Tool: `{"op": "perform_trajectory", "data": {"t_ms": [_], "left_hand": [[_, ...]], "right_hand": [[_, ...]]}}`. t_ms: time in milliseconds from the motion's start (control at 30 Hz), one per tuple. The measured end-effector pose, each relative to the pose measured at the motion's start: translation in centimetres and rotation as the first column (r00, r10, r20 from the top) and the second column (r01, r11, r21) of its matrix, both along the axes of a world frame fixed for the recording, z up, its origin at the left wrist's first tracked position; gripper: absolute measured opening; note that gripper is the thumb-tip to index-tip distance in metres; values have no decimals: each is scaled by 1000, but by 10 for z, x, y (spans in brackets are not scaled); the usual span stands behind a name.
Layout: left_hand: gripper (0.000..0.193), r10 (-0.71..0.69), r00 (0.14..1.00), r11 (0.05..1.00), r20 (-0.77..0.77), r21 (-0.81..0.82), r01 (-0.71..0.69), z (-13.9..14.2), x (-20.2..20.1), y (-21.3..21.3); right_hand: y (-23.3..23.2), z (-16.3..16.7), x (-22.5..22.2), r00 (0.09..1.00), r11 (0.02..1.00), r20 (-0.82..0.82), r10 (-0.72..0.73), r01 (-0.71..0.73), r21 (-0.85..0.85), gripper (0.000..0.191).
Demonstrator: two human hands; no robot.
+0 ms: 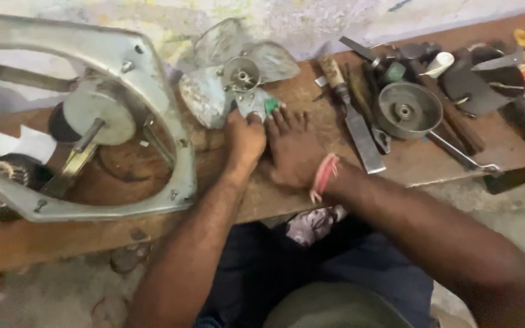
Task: The person uses a hammer and a chisel to scrape and clean the surface of a metal fan blade. They then use a screwdriver to scrape the blade further and remove debris.
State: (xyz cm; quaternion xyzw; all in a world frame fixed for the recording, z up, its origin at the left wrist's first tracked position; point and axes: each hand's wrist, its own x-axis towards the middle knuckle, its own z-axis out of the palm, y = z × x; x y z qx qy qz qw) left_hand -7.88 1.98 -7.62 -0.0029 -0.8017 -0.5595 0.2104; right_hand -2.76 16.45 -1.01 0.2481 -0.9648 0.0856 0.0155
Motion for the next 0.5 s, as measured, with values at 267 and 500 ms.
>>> {"op": "perform_trajectory", "data": {"t_ms": [267, 500], "left_hand": [[23, -8, 999, 1000, -48, 30, 9, 8, 2, 3], [22, 43, 999, 993, -31, -112, -46, 6, -1, 2]], "right_hand": [[-3, 0, 6, 999, 1000, -12, -31, 31, -1, 98], [0, 0, -6, 997, 997, -28, -72, 71, -29, 97]]}}
